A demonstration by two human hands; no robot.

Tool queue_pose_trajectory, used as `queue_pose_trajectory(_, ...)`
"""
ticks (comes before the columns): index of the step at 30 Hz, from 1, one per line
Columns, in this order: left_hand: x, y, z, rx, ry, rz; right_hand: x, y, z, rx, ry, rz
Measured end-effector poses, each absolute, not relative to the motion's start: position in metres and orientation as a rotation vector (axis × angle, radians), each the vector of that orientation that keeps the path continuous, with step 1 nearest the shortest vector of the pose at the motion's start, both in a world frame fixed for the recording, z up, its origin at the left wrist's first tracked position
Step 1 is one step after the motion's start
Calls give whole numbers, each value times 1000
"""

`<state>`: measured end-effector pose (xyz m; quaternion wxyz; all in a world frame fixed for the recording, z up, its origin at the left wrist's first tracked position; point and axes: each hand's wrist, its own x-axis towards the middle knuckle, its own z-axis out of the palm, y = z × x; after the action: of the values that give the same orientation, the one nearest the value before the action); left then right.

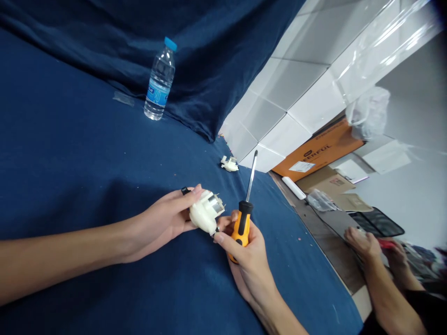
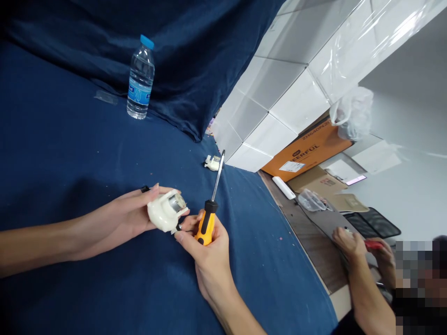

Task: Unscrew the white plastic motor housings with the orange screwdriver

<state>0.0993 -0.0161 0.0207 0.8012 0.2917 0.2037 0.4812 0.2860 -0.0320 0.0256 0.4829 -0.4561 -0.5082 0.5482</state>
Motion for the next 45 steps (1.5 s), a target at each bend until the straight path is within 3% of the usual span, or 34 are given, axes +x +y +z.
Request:
queue_pose_trajectory(5, 104, -16, 18, 681, 549, 1154, 284, -32, 25, -1122, -1214, 1395)
queue_pose_trajectory(24, 74, 6, 34, 697, 854, 1123, 303, -30, 34, -1383, -1719, 1054)
queue_pose_trajectory(45, 61, 26, 12, 1075, 987, 1157, 300, -34, 38, -1461, -1706, 1292)
